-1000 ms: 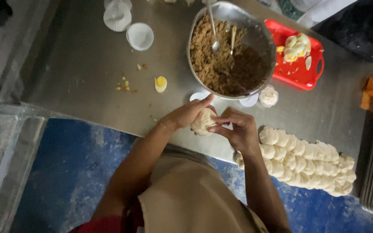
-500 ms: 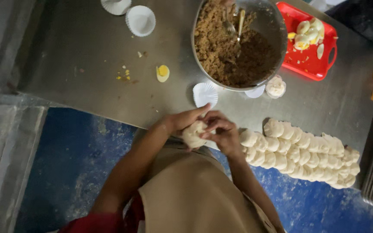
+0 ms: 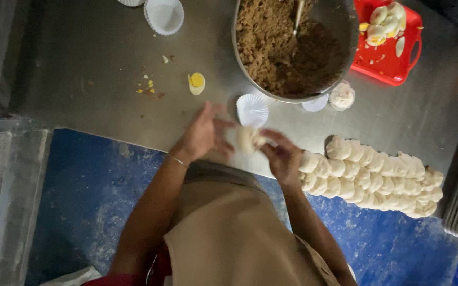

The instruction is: The person prepares stuffed dough buns by hand, placing cooked filling and egg pieces into flattened dough circles, pinching the edges together to seal them, and placing the finished items onto a tray.

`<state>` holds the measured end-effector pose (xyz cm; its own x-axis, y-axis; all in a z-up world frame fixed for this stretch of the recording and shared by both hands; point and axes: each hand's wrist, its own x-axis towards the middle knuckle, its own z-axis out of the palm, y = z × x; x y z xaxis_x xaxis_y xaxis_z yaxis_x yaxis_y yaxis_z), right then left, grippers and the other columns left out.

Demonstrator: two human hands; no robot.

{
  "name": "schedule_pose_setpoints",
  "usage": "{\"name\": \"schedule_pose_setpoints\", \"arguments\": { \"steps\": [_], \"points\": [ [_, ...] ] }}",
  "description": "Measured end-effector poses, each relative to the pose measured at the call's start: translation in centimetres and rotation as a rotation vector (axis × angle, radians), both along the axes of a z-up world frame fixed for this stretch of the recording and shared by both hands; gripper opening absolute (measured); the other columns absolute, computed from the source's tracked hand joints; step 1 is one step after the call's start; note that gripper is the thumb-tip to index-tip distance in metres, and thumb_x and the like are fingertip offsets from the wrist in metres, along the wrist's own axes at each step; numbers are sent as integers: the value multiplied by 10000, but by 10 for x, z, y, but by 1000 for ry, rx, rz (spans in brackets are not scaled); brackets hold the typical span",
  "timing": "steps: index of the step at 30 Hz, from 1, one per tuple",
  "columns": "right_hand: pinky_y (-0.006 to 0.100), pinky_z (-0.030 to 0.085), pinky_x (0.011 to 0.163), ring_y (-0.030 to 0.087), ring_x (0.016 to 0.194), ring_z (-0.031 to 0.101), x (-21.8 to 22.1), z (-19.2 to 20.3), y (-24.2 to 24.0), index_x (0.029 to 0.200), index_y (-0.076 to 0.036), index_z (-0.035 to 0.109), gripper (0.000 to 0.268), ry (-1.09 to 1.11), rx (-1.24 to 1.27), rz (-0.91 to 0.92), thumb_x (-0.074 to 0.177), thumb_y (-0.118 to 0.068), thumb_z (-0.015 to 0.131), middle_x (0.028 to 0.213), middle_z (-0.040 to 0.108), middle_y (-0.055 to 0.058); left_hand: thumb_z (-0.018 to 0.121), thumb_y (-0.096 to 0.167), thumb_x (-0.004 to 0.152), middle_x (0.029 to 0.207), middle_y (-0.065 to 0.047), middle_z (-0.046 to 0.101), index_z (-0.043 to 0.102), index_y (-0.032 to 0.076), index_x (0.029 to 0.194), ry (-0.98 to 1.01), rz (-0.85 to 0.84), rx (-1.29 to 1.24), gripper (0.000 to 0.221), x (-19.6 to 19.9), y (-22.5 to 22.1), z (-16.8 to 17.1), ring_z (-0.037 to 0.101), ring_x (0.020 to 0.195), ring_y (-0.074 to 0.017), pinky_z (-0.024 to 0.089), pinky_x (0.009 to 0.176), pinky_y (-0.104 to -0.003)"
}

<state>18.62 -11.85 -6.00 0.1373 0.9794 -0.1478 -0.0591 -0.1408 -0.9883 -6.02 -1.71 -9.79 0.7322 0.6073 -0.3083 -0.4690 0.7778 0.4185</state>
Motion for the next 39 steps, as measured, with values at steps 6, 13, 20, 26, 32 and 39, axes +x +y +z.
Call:
{"name": "schedule_pose_setpoints", "arguments": {
  "steps": [6, 13, 20, 26, 32, 39],
  "points": [
    [382, 601, 909, 257, 1094, 703, -16, -32, 64, 1109, -22, 780, 280, -962, 236, -67, 845, -52, 869, 1206, 724, 155, 435, 503, 1028, 1090, -133, 678, 465, 72, 1357, 600, 182, 109, 543, -25, -3, -21, 732, 781, -273, 624, 672, -392],
    [332, 631, 856, 204, 1047, 717, -2, -31, 47, 1129, -9, 727, 278, -416, 30, -337, 889, -83, 844, 1142, 735, 98, 569, 409, 1056, 1072, -83, 647, 602, 37, 1299, 846, 278, 475, 445, 2, -19, -33, 611, 904, -146, 552, 788, -316],
    [335, 644, 995, 204, 1206, 705, -34, 25, 11, 1294, -24, 650, 434, -355, 30, -191, 890, -77, 799, 1357, 669, 135, 616, 417, 1083, 1278, -115, 609, 533, 6, 1407, 588, 243, 697, 530, 50, -35, -1, 597, 1175, -186, 489, 1025, -344],
    [496, 476, 1025, 471, 1308, 490, -6, 94, 5, 1390, -13, 569, 997, -1014, 182, 129, 497, -239, 951, 1461, 474, 311, 745, 300, 898, 1333, -181, 578, 408, 32, 1469, 600, 60, 418, 715, 90, -31, 11, 609, 1167, -254, 555, 963, -402],
    [373, 581, 960, 335, 1274, 618, 84, 37, 10, 1299, -87, 675, 623, -690, 20, 289, 710, -118, 874, 1351, 642, 149, 783, 254, 886, 1517, -246, 323, -91, 156, 1598, 525, -232, 589, 1132, 109, -32, 23, 416, 1379, -299, 467, 1064, -443],
    [457, 563, 883, 383, 988, 688, 332, -64, 82, 1168, -36, 695, 443, -1327, 168, -379, 806, -220, 872, 1082, 710, 194, 708, 306, 928, 1357, -180, 623, 315, 118, 1565, 836, -183, 586, 772, 75, -30, 25, 636, 1253, -248, 547, 991, -391]
  ]
}}
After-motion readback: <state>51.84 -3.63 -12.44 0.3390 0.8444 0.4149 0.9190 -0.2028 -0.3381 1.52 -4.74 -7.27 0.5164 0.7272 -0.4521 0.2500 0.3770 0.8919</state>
